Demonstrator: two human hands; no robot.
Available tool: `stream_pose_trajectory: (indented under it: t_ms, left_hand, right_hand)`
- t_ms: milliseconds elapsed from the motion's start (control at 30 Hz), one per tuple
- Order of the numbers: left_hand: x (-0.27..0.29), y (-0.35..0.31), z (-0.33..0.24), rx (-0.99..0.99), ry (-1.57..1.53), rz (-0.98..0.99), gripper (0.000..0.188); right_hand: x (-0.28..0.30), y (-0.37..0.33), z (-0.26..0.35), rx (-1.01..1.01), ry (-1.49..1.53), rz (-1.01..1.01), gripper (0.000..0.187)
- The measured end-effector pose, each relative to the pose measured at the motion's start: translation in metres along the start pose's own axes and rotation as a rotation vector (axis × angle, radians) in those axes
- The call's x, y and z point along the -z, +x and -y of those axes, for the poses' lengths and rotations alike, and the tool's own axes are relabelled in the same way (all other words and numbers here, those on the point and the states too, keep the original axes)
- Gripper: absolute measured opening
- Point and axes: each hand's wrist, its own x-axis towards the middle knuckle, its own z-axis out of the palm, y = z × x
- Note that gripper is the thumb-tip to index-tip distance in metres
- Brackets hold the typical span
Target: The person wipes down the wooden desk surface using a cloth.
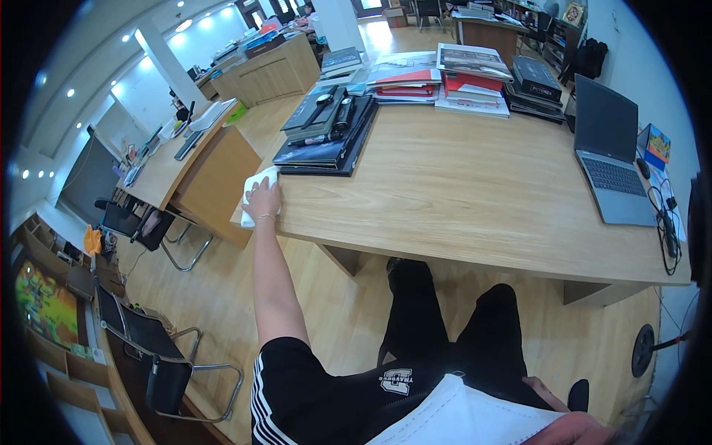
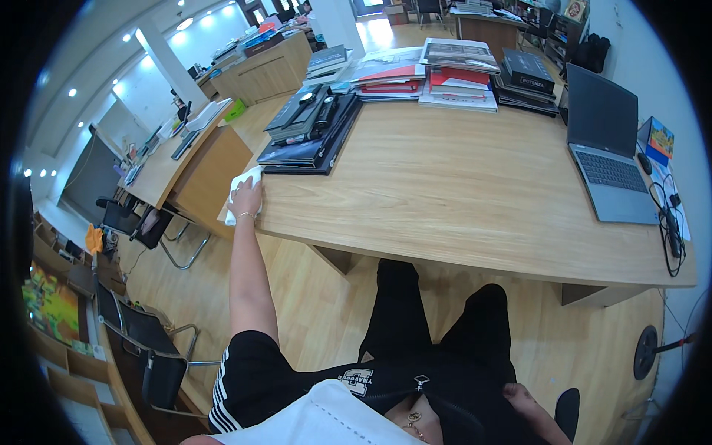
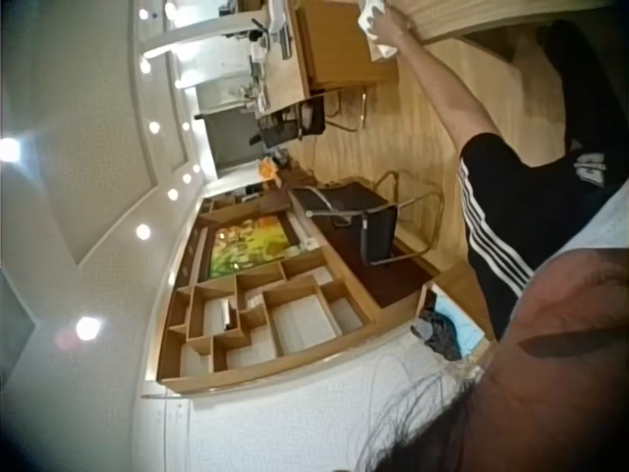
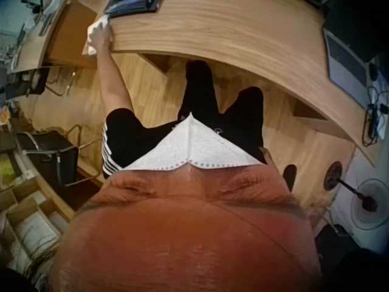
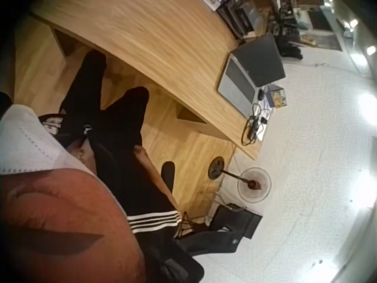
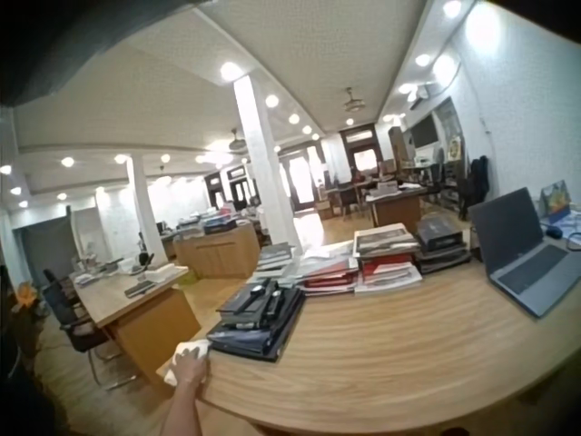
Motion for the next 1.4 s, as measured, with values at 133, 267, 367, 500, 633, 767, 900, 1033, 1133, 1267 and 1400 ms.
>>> stream_pose_trajectory:
  t_ms: [133, 267, 367, 500, 633, 767, 900, 1033, 1133, 1267, 1400]
  left_hand:
    - [0.0, 0.001, -0.001, 0.01, 0.015, -0.032, 0.052]
    - [0.002, -0.001, -0.005, 0.015, 0.018, -0.015, 0.052]
    - [0.001, 0.0, -0.007, 0.015, 0.021, -0.02, 0.052]
    - [0.002, -0.002, -0.001, 0.02, 0.029, -0.013, 0.052]
    - [0.002, -0.001, -0.003, 0.011, 0.039, -0.02, 0.052]
    - [-0.001, -0.001, -0.004, 0.007, 0.036, -0.007, 0.052]
    - [-0.002, 0.001, 0.003, 0.013, 0.019, -0.024, 0.052]
    - [-0.001, -0.002, -0.003, 0.008, 0.036, -0.014, 0.051]
    - [0.001, -0.005, -0.003, 0.012, 0.028, -0.01, 0.052]
    - [0.004, -0.011, -0.005, 0.006, 0.021, -0.013, 0.052]
    - [0.0, -0.017, -0.015, -0.029, 0.023, -0.013, 0.053]
  right_hand:
    - [-0.01, 0.019, -0.033, 0.107, -0.085, -0.099, 0.009]
    - [-0.014, 0.033, -0.053, 0.185, -0.123, -0.187, 0.01]
    - [-0.012, 0.036, -0.048, 0.256, -0.307, -0.238, 0.01]
    - [-0.017, 0.041, -0.006, 0.288, -0.624, -0.32, 0.012]
    - [-0.027, 0.028, 0.015, 0.207, -0.661, -0.455, 0.014]
    - [-0.025, 0.022, -0.007, 0.138, -0.528, -0.472, 0.016]
    - [-0.022, 0.017, -0.015, 0.131, -0.24, -0.317, 0.018]
    - [-0.011, -0.001, 0.042, 0.023, -0.153, -0.21, 0.017]
    - [0.003, -0.007, 0.063, -0.07, -0.148, -0.06, 0.018]
    - [0.015, -0.041, 0.133, -0.159, -0.138, 0.087, 0.019]
    - [0.043, -0.001, 0.112, 0.107, -0.677, 0.395, 0.026]
